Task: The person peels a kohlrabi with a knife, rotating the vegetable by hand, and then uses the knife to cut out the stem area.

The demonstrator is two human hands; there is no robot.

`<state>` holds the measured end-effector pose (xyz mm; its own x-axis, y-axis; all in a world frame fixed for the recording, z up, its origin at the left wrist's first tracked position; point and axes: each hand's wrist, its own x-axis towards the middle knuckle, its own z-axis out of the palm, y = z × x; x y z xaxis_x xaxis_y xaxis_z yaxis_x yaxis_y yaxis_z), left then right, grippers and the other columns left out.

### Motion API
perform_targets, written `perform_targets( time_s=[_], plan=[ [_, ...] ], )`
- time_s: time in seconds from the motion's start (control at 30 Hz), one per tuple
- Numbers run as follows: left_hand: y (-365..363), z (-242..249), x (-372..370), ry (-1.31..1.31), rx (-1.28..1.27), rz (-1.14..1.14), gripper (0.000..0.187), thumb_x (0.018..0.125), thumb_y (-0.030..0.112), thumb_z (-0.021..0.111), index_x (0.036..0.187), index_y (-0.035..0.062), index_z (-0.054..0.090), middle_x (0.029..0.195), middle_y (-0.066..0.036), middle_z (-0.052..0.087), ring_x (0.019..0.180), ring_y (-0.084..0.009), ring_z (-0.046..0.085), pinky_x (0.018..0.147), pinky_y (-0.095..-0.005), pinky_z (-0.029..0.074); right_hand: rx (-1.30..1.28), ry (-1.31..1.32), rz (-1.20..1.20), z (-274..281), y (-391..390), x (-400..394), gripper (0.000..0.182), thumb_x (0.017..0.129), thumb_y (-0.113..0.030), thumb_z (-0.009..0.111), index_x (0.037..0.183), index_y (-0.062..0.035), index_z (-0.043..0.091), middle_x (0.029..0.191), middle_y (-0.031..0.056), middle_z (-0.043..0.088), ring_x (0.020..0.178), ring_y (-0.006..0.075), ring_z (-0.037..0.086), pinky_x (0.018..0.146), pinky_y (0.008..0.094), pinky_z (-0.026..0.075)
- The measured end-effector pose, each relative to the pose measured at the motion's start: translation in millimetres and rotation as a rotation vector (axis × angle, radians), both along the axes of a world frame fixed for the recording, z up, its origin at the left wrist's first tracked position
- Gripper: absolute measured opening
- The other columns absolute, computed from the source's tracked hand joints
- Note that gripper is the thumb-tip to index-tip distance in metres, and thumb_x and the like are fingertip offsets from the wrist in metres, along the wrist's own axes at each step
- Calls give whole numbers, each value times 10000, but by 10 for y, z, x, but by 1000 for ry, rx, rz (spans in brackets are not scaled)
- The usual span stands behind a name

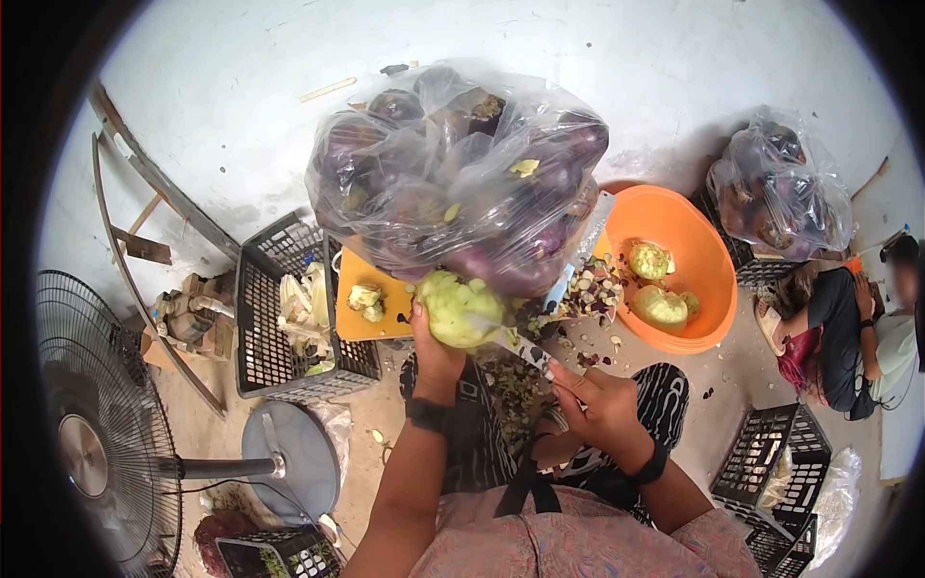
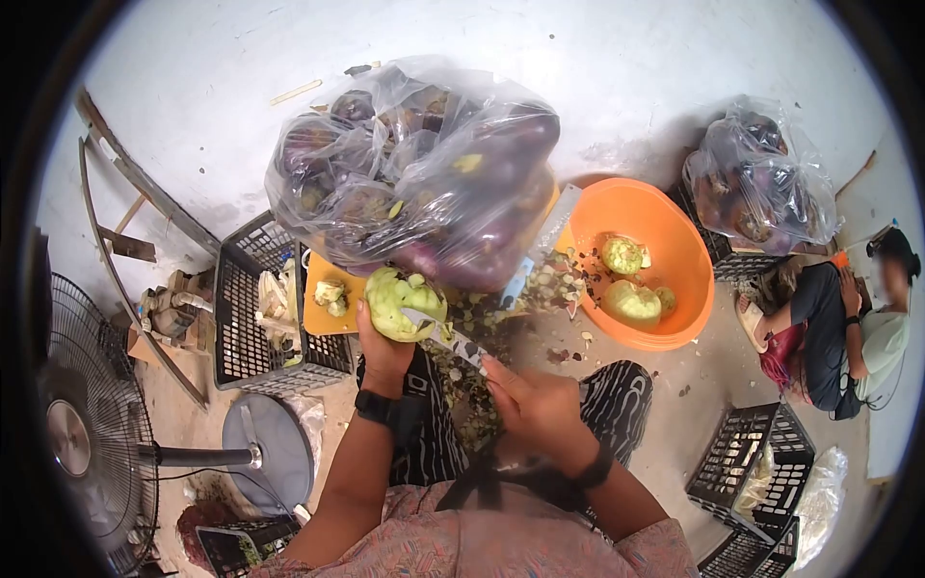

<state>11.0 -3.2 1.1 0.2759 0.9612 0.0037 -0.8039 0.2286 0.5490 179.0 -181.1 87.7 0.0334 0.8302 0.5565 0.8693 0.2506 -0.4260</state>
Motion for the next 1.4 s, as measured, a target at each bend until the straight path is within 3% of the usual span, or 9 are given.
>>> perform_targets(
  time_s=[0.37,0.47,0.57,0.63,0.87,1.4],
  plan=[
    [20,-54,-7,26,14,2,573,973,477,305,1352,64,423,1308,-111,518,1202,-282,499,1023,-434,390,16,-23,-26,-38,107,0,372,748,-98,724,1114,-152,688,555,48,497,432,220,512,412,332,407],
    [-1,-2,6,51,25,24,569,974,472,306,1352,64,424,1306,-111,520,1199,-281,501,1020,-435,394,0,75,-102,-62,170,14,317,780,-158,707,1096,-176,689,600,61,548,482,252,551,441,361,437],
    [5,20,-1,20,-20,19,573,973,478,307,1352,64,425,1301,-108,525,1193,-280,506,1017,-435,395,58,143,-69,-78,165,20,319,784,-157,704,1101,-184,686,604,56,552,487,250,551,450,364,436],
    [2,13,11,28,-24,11,577,973,486,306,1346,65,432,1296,-104,529,1182,-279,514,1014,-434,397,-9,13,-5,-36,111,15,321,789,-159,701,1108,-193,682,594,43,541,482,244,540,451,358,429],
    [24,-17,-22,7,-31,-8,573,974,497,303,1323,68,456,1272,-96,546,1165,-275,524,1002,-425,410,59,10,146,-81,457,-71,304,803,-195,695,1107,-205,678,579,32,496,465,232,511,435,364,409],
    [63,-20,-100,-38,-43,-101,551,975,489,318,1301,69,466,1248,-99,553,1132,-267,543,978,-407,430,28,-20,374,68,1039,58,301,784,-192,701,1083,-225,699,600,42,539,511,226,566,469,337,449]
  ],
)
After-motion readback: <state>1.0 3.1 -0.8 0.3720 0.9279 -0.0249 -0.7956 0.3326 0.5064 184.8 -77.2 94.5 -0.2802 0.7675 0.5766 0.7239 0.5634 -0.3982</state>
